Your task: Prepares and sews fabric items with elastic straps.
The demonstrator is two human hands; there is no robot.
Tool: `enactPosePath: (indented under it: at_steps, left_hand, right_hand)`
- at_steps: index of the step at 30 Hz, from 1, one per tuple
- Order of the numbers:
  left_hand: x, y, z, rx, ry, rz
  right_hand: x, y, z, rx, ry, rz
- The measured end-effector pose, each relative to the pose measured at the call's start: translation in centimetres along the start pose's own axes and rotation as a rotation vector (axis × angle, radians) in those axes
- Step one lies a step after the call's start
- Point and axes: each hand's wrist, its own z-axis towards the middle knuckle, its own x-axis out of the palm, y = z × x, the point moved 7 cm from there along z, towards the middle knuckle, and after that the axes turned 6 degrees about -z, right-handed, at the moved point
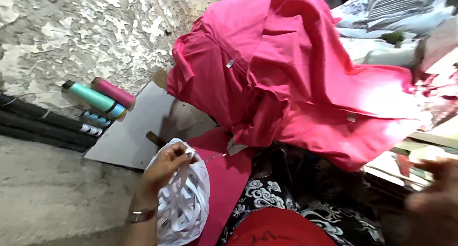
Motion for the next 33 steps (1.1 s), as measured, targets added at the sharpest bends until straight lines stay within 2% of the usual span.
enactPosePath:
  at_steps: [2, 4, 6, 8, 10, 14, 16, 17, 19, 22, 24, 27, 29, 31, 33]
  left_hand:
    - [6.8, -1.2, 1.7, -0.006, 0.361, -0.244]
    - [13.4, -1.9, 2.8, -0.04, 0.627, -0.325]
    - [19.0, -2.7, 3.1, -0.063, 0.844, -0.311]
    - [23.0, -3.7, 3.4, 0.009, 0.963, -0.225]
    - [25.4, -4.6, 4.1, 0.107, 0.962, -0.135]
    - [27.1, -5.6, 6.1, 0.242, 0.921, -0.022]
    - [27.8, -7.0, 7.0, 0.498, 0.961, 0.178]
    - [28.3, -8.2, 7.4, 0.687, 0.975, 0.275]
    - [29.7, -11.5, 7.9, 1.048, 0.96, 0.406]
    - [32.8, -15.4, 9.9, 1.272, 0.939, 0.426]
    - [35.7, -16.0, 11.9, 1.309, 0.925, 0.41]
    - [40.4, -13.8, 14.8, 1.151, 0.967, 0.467]
    - [42.5, -11.9, 16.1, 1.026, 0.936, 0.521]
    - [43.2, -10.8, 17.2, 1.02, 0.869, 0.477]
    - [42.7, -10.1, 18.3, 1.048, 0.817, 0.422]
  right_hand:
    - [4.5, 2.8, -1.2, -0.17, 0.278, 0.052]
    - [8.7, 4.8, -3.0, -0.252, 0.506, 0.118]
    - [11.3, 5.9, -4.8, -0.296, 0.596, 0.136]
    - [12.1, 6.2, -5.4, -0.367, 0.557, 0.084]
    - [11.1, 6.3, -5.0, -0.433, 0.457, -0.039]
    - [7.5, 6.1, -3.7, -0.54, 0.243, -0.339]
    - [6.0, 5.3, -2.9, -0.534, 0.22, -0.445]
    - [5.4, 4.8, -2.5, -0.51, 0.23, -0.449]
    - [4.9, 3.9, -1.6, -0.413, 0.255, -0.338]
    - [5.1, 2.5, -0.7, -0.23, 0.195, -0.168]
    - [4.7, 1.5, -0.1, -0.164, 0.043, -0.195]
    - [3.2, -0.9, 1.0, -0.033, -0.142, -0.268]
    - [2.4, -2.7, 1.9, 0.162, -0.145, -0.168]
    - [2.6, -4.9, 2.6, 0.411, -0.078, 0.112]
    - [3.1, -6.3, 3.0, 0.481, -0.009, 0.283]
